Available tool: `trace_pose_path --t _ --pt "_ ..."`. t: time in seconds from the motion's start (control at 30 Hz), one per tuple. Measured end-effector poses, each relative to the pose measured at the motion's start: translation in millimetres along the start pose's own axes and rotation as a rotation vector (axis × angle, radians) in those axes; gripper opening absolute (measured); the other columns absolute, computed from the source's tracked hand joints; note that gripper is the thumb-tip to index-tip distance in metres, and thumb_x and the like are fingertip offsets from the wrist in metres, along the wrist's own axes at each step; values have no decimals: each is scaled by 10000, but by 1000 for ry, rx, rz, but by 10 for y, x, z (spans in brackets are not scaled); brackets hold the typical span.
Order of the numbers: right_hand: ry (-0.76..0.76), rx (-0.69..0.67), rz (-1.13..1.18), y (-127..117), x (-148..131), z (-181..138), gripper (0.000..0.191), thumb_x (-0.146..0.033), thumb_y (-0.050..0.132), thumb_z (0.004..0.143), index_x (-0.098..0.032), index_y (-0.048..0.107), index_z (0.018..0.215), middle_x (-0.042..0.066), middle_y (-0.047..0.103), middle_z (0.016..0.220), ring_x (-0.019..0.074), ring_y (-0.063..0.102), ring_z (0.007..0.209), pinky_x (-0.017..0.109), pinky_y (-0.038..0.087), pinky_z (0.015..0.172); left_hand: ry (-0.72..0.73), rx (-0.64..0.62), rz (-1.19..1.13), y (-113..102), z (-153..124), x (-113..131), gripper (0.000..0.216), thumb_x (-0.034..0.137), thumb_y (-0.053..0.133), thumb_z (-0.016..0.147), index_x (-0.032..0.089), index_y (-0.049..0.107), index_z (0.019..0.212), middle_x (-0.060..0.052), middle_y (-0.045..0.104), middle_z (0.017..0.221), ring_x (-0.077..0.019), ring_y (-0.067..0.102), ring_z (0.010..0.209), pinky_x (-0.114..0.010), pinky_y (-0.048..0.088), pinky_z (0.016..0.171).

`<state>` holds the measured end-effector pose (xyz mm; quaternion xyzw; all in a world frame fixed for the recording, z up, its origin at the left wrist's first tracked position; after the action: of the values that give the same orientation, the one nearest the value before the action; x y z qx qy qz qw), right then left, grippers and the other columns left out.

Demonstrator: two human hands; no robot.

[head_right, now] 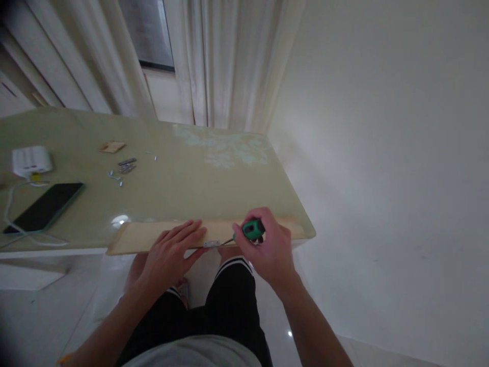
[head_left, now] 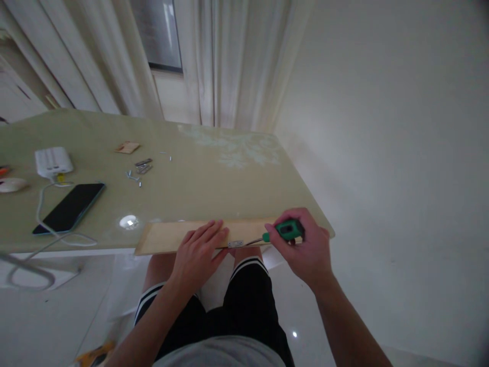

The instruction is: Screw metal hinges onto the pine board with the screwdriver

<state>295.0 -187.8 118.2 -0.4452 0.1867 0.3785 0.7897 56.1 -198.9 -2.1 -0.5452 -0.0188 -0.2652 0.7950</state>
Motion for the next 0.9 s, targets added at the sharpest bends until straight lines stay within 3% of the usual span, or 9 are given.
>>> trace_pose_path --t 0.27,0.57,0.7,0.9 --pt "-52 -139 56 288 -51 228 245 -398 761 902 -220 592 917 -38 649 725 88 585 583 178 471 585 -20 -6 9 14 19 33 411 344 709 933 316 710 1343 -55 634 1503 -331 602 1373 -474 492 1053" --pt "-120 -238 -6 329 -175 247 173 -304 724 894 -232 567 895 -58 637 711 85 565 567 188 437 597 -17 -4 14 0 24 27 396 348 722 922 301 724 1315 -59 646 1491 -339 611 1361 -482 500 1042" --pt "-169 -302 -35 347 -245 234 166 -343 684 945 -230 565 927 -45 659 736 87 563 569 198 417 603 -7 9 4 -2 19 26 402 346 719 925 301 717 1325 -64 652 1485 -339 615 1357 -478 501 1044" --pt "-238 -479 -527 326 -457 463 494 -643 402 1064 -216 618 940 15 653 626 164 573 551 278 225 561 13 12 55 -18 17 58 383 343 703 941 283 710 1320 -68 664 1471 -335 617 1358 -487 522 1032"
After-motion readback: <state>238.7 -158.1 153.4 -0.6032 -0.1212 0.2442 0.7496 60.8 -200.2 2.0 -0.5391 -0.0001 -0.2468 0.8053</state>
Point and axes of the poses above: each hand's wrist, its own z-axis towards the middle knuckle, its own y-axis out of the palm, x = y × z, the point moved 3 cm from there along z, towards the middle knuckle
